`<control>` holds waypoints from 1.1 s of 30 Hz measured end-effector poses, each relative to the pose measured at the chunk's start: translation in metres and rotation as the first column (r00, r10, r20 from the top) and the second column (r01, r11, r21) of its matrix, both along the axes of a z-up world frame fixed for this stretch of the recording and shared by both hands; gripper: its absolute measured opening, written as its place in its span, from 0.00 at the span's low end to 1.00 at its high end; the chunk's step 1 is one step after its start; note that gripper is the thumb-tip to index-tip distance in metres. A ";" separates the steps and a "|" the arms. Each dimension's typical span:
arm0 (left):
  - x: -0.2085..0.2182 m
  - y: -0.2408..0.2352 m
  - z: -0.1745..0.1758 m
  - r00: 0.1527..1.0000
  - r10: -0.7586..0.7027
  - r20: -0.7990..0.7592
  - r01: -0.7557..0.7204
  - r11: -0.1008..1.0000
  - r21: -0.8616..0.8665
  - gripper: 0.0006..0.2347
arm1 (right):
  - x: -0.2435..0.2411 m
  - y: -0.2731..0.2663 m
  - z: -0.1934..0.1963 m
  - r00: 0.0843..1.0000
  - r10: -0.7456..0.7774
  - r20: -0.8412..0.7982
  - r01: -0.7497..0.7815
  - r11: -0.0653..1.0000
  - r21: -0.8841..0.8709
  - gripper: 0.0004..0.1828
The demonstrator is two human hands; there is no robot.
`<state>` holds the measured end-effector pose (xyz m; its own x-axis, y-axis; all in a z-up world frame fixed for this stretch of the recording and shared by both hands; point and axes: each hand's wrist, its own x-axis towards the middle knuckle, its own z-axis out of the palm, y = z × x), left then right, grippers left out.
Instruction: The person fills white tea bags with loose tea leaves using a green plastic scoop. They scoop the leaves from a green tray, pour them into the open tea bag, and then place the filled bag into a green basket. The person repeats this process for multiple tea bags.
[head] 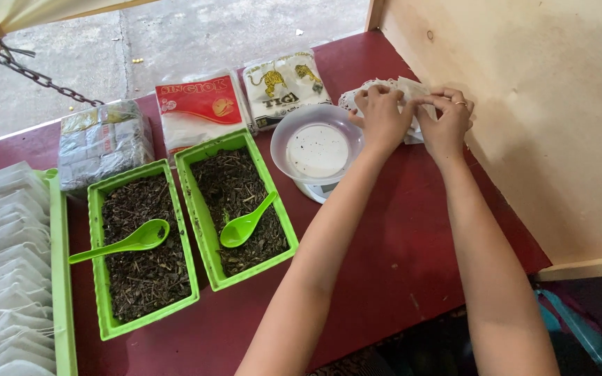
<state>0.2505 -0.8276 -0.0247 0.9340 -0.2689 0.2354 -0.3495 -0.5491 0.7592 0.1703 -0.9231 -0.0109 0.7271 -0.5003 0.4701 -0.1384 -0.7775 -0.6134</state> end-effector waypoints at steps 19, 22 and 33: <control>0.006 0.148 0.069 0.986 0.052 0.158 -0.012 0.970 -0.243 0.18 | 0.041 0.089 0.031 0.994 0.106 -0.012 -0.065 0.693 0.718 0.30; -0.009 0.201 0.085 0.983 0.116 0.145 -0.090 0.980 -0.175 0.18 | 0.049 0.129 0.044 0.947 0.140 0.289 -0.318 0.533 0.784 0.10; -0.045 0.363 0.085 0.906 0.336 0.256 -0.359 0.932 0.045 0.06 | 0.051 0.272 0.061 0.835 0.396 0.381 -0.518 0.799 0.306 0.10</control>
<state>0.2055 -0.4647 0.0599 0.8903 0.0323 0.4543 -0.2893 -0.7303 0.6188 0.2214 -0.6509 0.0499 0.7805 -0.3243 0.5344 0.3999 -0.3981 -0.8256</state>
